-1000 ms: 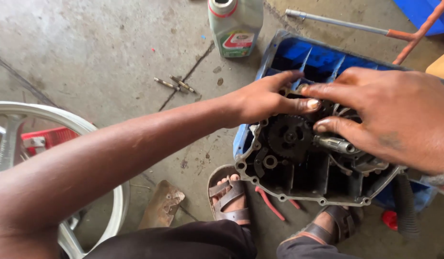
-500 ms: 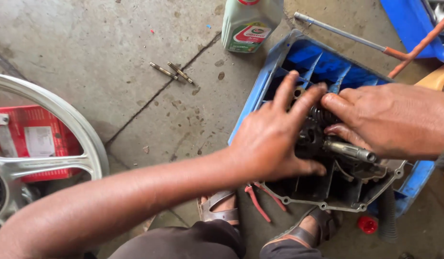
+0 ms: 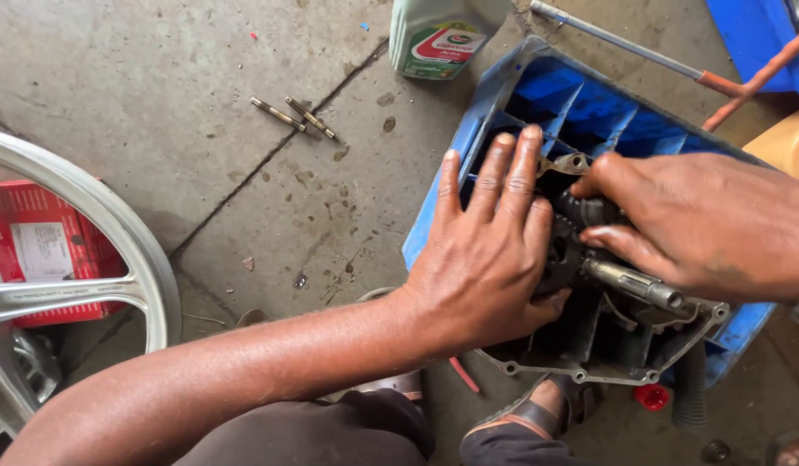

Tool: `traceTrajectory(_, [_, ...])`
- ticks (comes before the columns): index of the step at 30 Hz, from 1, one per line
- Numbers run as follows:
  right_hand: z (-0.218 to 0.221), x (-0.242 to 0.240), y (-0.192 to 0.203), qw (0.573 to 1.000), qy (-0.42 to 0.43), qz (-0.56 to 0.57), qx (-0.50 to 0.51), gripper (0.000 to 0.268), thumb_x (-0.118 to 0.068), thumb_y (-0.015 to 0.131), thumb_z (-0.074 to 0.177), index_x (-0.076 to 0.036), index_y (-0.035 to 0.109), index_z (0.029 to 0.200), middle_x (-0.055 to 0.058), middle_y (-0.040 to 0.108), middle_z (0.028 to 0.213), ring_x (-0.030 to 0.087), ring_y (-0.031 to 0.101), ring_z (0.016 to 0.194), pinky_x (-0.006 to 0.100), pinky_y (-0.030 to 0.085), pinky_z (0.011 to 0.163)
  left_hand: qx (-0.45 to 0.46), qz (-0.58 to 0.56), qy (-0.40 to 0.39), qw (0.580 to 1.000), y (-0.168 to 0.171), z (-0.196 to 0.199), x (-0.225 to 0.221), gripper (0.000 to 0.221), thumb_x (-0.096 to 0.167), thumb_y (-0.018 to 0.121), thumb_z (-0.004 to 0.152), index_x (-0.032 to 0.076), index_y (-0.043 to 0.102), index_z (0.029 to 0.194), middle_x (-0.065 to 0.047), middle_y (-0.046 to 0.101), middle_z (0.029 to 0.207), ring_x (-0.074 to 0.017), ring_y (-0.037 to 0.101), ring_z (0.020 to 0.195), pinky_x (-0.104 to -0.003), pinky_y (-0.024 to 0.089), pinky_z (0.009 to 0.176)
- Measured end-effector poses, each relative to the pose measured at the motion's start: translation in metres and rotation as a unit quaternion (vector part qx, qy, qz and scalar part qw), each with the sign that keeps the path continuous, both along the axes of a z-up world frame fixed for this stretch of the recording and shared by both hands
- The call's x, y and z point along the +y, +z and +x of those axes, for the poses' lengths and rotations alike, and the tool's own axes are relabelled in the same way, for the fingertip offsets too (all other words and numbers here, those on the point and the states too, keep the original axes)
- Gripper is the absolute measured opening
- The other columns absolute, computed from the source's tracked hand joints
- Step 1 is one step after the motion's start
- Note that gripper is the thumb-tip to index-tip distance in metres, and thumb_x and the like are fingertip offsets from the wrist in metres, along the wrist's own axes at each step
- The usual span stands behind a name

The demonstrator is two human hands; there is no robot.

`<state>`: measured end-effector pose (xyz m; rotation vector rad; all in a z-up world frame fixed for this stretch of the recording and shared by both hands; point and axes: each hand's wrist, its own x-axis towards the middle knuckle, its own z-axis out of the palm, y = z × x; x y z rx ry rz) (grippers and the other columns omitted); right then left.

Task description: The person sits on the workshop floor fitting components into a motorcycle crankcase set in a blue crate. They place a camshaft-like shaft into the casing, seat gears and shafts by hand, press parts into their bores, and reposition the crankcase while aligning each part.

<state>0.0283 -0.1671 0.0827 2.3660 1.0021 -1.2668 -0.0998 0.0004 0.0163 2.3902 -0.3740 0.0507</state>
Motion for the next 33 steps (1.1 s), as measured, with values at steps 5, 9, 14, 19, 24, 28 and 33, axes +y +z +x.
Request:
traceTrajectory(5, [0.006, -0.022, -0.024, 0.994, 0.097, 0.046, 0.018, 0.060, -0.051, 0.058, 0.088, -0.008, 0.051, 0.129, 0.015, 0.072, 0.096, 0.031, 0.075, 0.087, 0.045, 0.061, 0.075, -0.009, -0.017, -0.021, 1.000, -0.009, -0.003, -0.002, 0.084, 0.051, 0.083, 0.067, -0.009, 0.060, 0.120, -0.037, 0.034, 0.156, -0.0511, 0.035, 0.148, -0.075, 0.027, 0.118])
traceTrajectory(9, [-0.005, -0.008, -0.010, 0.998, -0.051, -0.011, -0.018, 0.059, -0.050, 0.059, 0.095, -0.007, 0.048, 0.134, 0.017, 0.077, 0.083, 0.032, 0.077, 0.083, 0.044, 0.060, 0.074, -0.005, -0.060, -0.020, 0.998, -0.009, -0.003, -0.002, 0.084, 0.048, 0.084, 0.071, -0.011, 0.057, 0.124, -0.038, 0.035, 0.155, -0.0544, 0.040, 0.144, -0.071, 0.035, 0.111])
traceTrajectory(14, [0.006, -0.015, -0.016, 0.999, -0.039, 0.001, 0.037, 0.064, -0.056, 0.064, 0.088, -0.010, 0.049, 0.130, 0.017, 0.073, 0.080, 0.036, 0.076, 0.081, 0.048, 0.060, 0.070, 0.012, -0.048, -0.030, 0.998, -0.006, -0.003, -0.001, 0.085, 0.045, 0.085, 0.064, -0.010, 0.058, 0.122, -0.039, 0.034, 0.154, -0.0554, 0.043, 0.139, -0.066, 0.043, 0.105])
traceTrajectory(19, [0.000, 0.007, -0.002, 0.999, 0.012, -0.039, -0.006, 0.058, -0.054, 0.059, 0.094, -0.009, 0.050, 0.130, 0.014, 0.076, 0.080, 0.033, 0.076, 0.083, 0.044, 0.059, 0.072, -0.017, -0.059, 0.000, 0.998, -0.011, -0.006, -0.001, 0.083, 0.044, 0.085, 0.069, -0.012, 0.056, 0.123, -0.038, 0.035, 0.155, -0.0553, 0.044, 0.141, -0.065, 0.045, 0.109])
traceTrajectory(24, [0.003, 0.002, -0.010, 0.997, 0.078, -0.023, 0.006, 0.056, -0.050, 0.058, 0.089, -0.015, 0.051, 0.133, 0.011, 0.073, 0.092, 0.031, 0.072, 0.094, 0.046, 0.058, 0.081, 0.003, -0.019, -0.038, 0.999, -0.008, -0.004, 0.000, 0.087, 0.046, 0.085, 0.067, -0.013, 0.057, 0.126, -0.041, 0.031, 0.154, -0.0557, 0.041, 0.140, -0.066, 0.042, 0.104])
traceTrajectory(28, [0.026, -0.034, -0.033, 0.952, 0.274, 0.135, 0.028, 0.049, -0.039, 0.056, 0.099, -0.006, 0.054, 0.136, 0.010, 0.068, 0.097, 0.029, 0.071, 0.095, 0.043, 0.059, 0.080, -0.019, -0.048, -0.010, 0.999, -0.007, -0.008, 0.001, 0.096, 0.048, 0.083, 0.068, -0.014, 0.055, 0.135, -0.037, 0.031, 0.157, -0.0540, 0.041, 0.143, -0.063, 0.041, 0.114])
traceTrajectory(33, [0.003, -0.016, -0.009, 0.990, 0.109, 0.052, -0.073, 0.069, -0.057, 0.070, 0.077, -0.014, 0.058, 0.131, 0.007, 0.067, 0.109, 0.024, 0.069, 0.099, 0.040, 0.057, 0.076, -0.003, -0.053, 0.007, 0.999, -0.002, -0.013, 0.007, 0.087, 0.050, 0.086, 0.069, -0.009, 0.055, 0.124, -0.039, 0.028, 0.157, -0.0565, 0.036, 0.142, -0.066, 0.036, 0.112])
